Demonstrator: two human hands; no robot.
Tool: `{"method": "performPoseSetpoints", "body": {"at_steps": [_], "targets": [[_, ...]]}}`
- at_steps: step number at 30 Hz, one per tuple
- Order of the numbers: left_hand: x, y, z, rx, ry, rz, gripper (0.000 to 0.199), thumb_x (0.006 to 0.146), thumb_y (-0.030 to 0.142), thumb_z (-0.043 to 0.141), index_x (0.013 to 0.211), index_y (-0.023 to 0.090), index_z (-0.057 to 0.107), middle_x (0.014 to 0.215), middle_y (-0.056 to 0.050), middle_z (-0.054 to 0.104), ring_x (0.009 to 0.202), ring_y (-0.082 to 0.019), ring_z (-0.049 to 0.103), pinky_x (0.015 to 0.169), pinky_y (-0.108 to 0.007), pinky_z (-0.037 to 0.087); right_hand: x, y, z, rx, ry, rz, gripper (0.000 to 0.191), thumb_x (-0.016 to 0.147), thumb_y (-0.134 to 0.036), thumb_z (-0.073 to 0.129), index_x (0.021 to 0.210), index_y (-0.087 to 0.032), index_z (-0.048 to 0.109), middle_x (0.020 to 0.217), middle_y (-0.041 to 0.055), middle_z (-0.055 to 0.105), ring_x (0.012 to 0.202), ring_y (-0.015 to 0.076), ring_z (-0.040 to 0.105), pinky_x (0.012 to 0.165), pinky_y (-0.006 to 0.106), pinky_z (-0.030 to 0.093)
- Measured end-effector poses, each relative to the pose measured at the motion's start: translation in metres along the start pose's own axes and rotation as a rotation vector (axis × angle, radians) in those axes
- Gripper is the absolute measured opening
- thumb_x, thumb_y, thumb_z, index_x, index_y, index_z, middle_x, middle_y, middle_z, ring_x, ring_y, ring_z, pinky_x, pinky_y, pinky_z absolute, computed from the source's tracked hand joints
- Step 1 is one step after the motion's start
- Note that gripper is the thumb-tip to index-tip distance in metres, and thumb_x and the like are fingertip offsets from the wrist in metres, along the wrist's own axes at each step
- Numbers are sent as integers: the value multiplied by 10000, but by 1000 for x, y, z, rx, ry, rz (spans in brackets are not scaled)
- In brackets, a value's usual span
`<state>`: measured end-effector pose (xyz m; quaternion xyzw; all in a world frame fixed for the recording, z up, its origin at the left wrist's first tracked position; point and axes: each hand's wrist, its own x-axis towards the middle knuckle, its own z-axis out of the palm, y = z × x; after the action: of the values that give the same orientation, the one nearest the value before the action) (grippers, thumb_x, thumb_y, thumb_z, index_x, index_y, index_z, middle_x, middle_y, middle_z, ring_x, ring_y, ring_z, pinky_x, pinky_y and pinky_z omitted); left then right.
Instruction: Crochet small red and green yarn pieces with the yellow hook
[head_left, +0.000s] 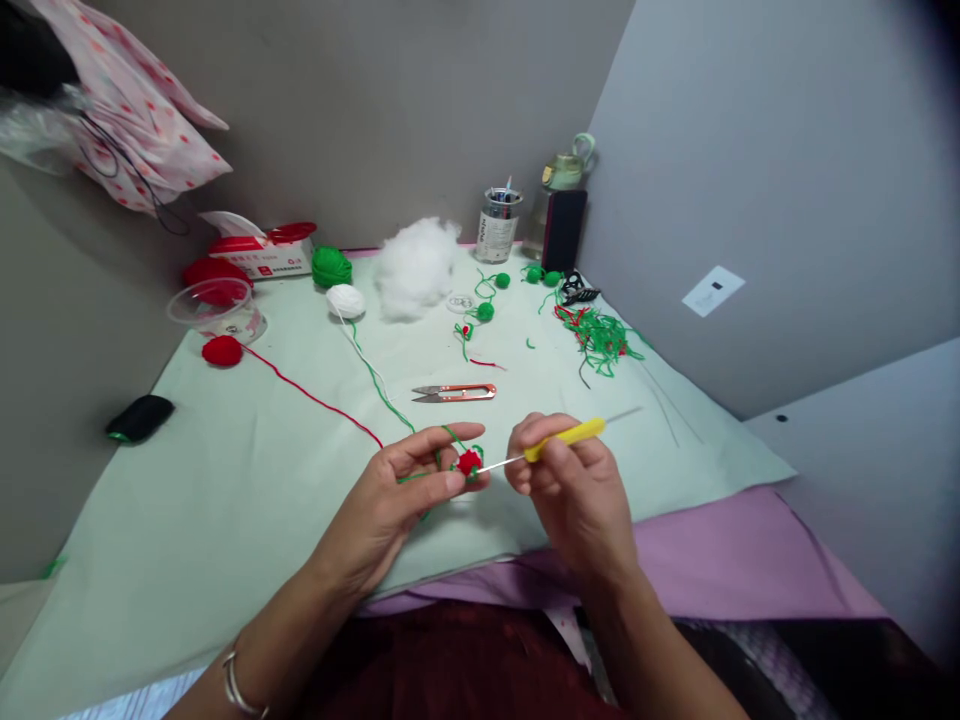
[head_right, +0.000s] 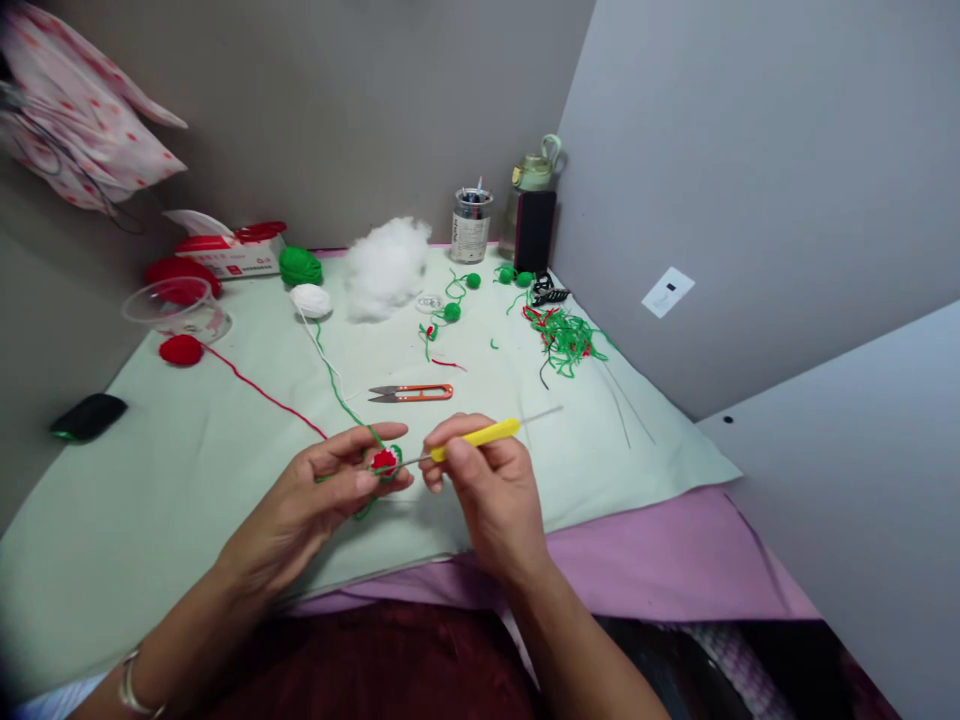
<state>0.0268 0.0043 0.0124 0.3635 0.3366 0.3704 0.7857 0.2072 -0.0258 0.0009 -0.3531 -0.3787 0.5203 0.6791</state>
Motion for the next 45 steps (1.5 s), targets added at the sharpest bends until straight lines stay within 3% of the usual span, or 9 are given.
{"method": "performPoseSetpoints", "body": {"at_steps": [3, 6, 10, 18, 25, 31, 36, 41, 45], "targets": [[1, -6, 6, -30, -92, 9, 231, 821, 277, 879, 1051, 257, 862, 917, -25, 768, 849, -170, 709, 900, -324, 580, -5, 8, 4, -178, -32, -172, 93, 933, -365, 792, 944, -288, 843, 876, 24, 731, 716, 148, 621, 669, 300, 524], [3, -11, 7, 6, -79, 61, 111, 877, 289, 831, 977, 246, 851, 1024, -43, 784, 956, -197, 710, 891, -319, 588, -5, 11, 6, -313, -21, -275, 126, 985, -313, 729, 998, -316, 854, 941, 37, 763, 793, 175, 643, 751, 343, 542], [4, -13, 4, 82, -11, 87, 154, 873, 317, 842, 994, 221, 837, 1038, -58, 793, 1003, -225, 723, 952, -350, 574, -2, 12, 7, -318, 2, -284, 147, 996, -312, 707, 1000, -329, 853, 954, 39, 783, 809, 193, 659, 759, 369, 557], [5, -8, 5, 48, 36, 94, 174, 816, 316, 897, 863, 202, 773, 814, -2, 722, 756, -155, 685, 779, -283, 566, -1, 18, 7, -359, 26, -264, 128, 977, -316, 733, 977, -319, 861, 932, 40, 807, 901, 209, 715, 818, 369, 572], [11, -10, -4, 284, 136, 240, 245, 783, 318, 902, 757, 198, 690, 916, -17, 668, 869, -178, 655, 819, -288, 546, -4, 18, 8, -382, -20, -224, 116, 900, -205, 806, 954, -296, 852, 940, 44, 798, 921, 217, 725, 829, 367, 586], [10, 3, -18, 583, 392, 495, 162, 832, 321, 831, 860, 231, 700, 1142, -56, 630, 1125, -245, 626, 922, -331, 522, -2, 16, 9, -418, 36, -257, 127, 876, -159, 819, 912, -280, 828, 906, 33, 773, 883, 212, 721, 805, 359, 582], [8, 5, -7, 606, 147, 399, 80, 895, 324, 768, 901, 244, 766, 1019, -38, 680, 1038, -237, 637, 982, -353, 467, -5, 18, 10, -549, -25, -342, 163, 909, -136, 792, 965, -290, 800, 954, 29, 762, 914, 197, 716, 809, 340, 568], [9, 7, -1, 530, 153, 372, 76, 874, 294, 777, 826, 238, 754, 949, -32, 684, 942, -228, 629, 928, -353, 471, -8, 22, 6, -609, -98, -442, 263, 932, -77, 734, 1054, -304, 779, 1010, 43, 747, 963, 208, 702, 826, 358, 555], [9, 9, -7, 522, 134, 326, 110, 883, 315, 792, 812, 236, 765, 922, -26, 693, 887, -209, 613, 883, -341, 461, -9, 21, 5, -593, -78, -419, 244, 927, -63, 734, 1002, -292, 779, 984, 31, 744, 926, 189, 697, 804, 337, 543]]}}
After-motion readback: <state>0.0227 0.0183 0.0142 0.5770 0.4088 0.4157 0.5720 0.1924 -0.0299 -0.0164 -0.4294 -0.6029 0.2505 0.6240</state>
